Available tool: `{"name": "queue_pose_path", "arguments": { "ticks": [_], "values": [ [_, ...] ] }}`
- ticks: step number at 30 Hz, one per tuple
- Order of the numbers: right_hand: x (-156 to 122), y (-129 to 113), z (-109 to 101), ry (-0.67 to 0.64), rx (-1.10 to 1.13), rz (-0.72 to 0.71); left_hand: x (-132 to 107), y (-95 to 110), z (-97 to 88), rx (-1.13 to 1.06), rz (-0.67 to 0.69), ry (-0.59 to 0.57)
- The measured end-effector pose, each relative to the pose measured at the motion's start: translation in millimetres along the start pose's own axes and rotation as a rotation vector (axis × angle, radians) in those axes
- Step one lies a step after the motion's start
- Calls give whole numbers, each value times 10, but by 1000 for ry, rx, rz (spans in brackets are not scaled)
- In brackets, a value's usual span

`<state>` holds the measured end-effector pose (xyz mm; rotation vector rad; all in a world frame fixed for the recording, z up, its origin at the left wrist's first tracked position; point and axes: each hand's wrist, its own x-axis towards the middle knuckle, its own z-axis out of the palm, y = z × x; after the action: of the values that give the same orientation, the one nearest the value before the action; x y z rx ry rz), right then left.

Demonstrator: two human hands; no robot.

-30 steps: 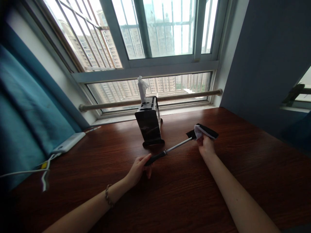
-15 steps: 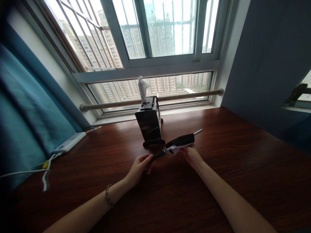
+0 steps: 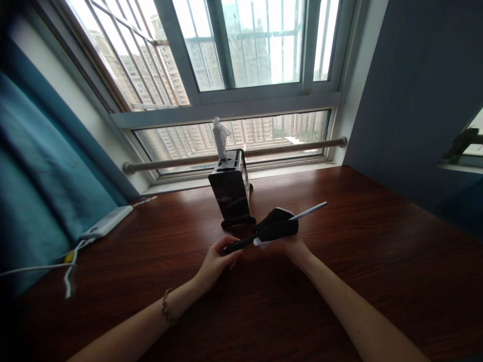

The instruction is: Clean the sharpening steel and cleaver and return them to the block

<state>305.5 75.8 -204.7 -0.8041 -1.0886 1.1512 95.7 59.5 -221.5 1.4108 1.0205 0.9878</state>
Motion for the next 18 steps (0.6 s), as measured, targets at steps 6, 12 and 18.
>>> {"name": "queue_pose_path", "arguments": {
  "ticks": [6, 12, 18],
  "values": [
    [-46, -9, -34, -85, -88, -73, -3, -15, -18, -1, -71, -96],
    [-40, 16, -57, -116, -39, -21, -11, -43, -8, -15, -125, -126],
    [-2, 121, -66, -17, -19, -16, -7, -21, 8, 21, -112, -146]
  ]
}}
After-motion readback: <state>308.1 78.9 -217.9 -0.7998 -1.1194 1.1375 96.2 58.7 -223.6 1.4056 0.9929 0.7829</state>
